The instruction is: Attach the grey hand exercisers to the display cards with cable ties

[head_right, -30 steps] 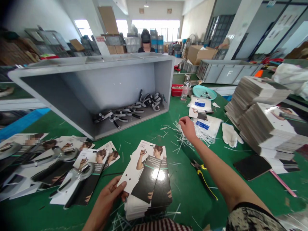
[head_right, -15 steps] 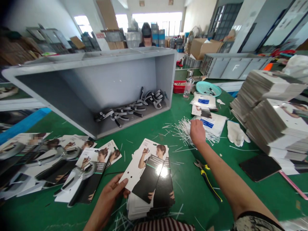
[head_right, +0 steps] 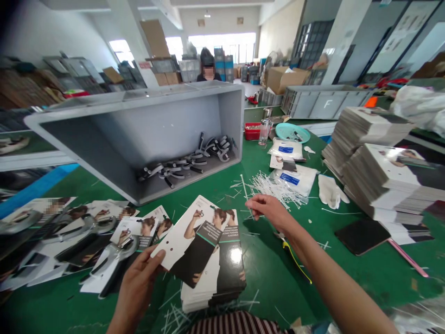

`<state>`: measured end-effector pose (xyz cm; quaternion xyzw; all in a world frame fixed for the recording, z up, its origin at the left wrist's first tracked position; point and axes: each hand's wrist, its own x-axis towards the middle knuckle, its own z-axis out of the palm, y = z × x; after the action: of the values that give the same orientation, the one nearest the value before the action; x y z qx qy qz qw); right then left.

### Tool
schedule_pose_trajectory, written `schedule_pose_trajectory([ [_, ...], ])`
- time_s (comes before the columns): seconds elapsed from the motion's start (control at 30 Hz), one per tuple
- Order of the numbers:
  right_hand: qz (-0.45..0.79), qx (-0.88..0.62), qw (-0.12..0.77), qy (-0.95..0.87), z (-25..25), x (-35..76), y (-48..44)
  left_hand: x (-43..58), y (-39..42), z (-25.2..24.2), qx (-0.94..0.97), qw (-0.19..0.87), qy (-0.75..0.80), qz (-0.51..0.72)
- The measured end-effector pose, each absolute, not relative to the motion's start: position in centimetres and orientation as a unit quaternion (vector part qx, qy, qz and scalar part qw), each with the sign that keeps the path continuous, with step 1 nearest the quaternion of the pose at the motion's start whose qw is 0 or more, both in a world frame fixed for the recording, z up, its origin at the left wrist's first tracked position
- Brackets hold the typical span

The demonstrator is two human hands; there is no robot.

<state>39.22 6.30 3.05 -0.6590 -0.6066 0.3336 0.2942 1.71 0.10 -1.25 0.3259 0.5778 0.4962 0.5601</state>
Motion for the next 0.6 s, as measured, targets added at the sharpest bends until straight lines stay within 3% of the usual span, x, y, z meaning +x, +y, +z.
schedule_pose_trajectory([
  [0.2,0.570,-0.519,0.355,-0.530,3.7,32.7,4.6,1.3,-0.9,0.6,0.341,0.582,0.555,0.486],
  [0.47,0.600,-0.486,0.345,-0.534,3.2,31.4,4.2,0.0,-1.6,0.0,0.350,0.591,0.545,0.481],
  [0.6,0.575,-0.500,0.387,-0.520,3.8,30.8,4.1,0.1,-1.1,1.1,0.400,0.596,0.522,0.461],
])
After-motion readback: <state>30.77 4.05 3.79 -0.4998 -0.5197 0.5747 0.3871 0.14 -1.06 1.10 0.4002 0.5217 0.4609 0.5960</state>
